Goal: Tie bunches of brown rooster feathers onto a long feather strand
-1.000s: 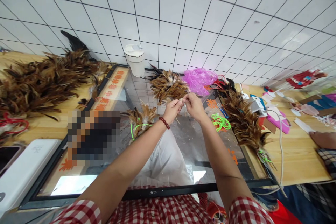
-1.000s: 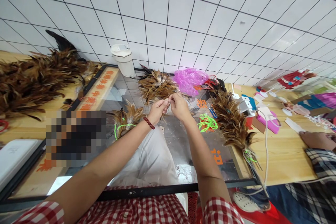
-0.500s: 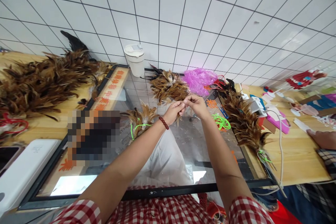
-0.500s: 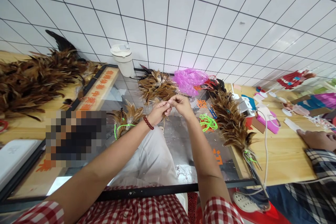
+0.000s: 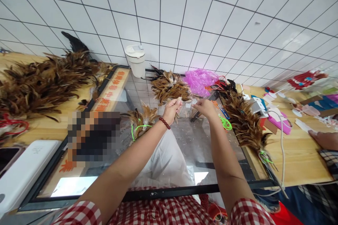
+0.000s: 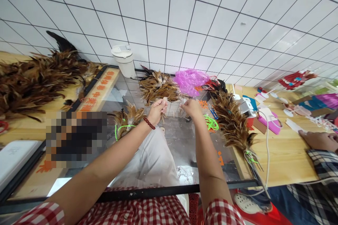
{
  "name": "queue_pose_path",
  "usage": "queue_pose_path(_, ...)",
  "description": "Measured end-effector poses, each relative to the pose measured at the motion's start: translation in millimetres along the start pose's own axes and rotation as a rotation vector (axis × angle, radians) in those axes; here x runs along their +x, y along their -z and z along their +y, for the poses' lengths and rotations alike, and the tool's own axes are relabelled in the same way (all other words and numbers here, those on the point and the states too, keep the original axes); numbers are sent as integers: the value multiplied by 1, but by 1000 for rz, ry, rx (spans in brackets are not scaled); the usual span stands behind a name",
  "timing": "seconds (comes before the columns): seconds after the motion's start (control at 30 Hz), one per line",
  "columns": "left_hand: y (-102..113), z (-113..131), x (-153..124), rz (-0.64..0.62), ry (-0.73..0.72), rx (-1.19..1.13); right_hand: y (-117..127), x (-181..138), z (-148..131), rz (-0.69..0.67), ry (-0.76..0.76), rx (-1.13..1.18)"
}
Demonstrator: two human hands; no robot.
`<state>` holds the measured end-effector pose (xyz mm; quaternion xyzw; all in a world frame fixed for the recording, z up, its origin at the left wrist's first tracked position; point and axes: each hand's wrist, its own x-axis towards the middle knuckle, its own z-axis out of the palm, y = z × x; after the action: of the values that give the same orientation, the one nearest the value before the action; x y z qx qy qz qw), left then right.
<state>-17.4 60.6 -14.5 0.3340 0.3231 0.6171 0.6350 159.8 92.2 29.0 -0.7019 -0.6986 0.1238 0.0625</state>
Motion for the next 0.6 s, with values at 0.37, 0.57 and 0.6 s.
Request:
queue_pose_path(0.37, -1, -1, 0, 89, -69, 56, -6, -11, -39, -3, 438, 863)
queue_pose_path(0.57, -1, -6, 2, 96, -93, 25, -16, -19, -55, 108, 394, 600)
queue_pose_path(0.6, -1, -7, 2, 100, -90, 28, -18, -20, -57, 144, 381, 531)
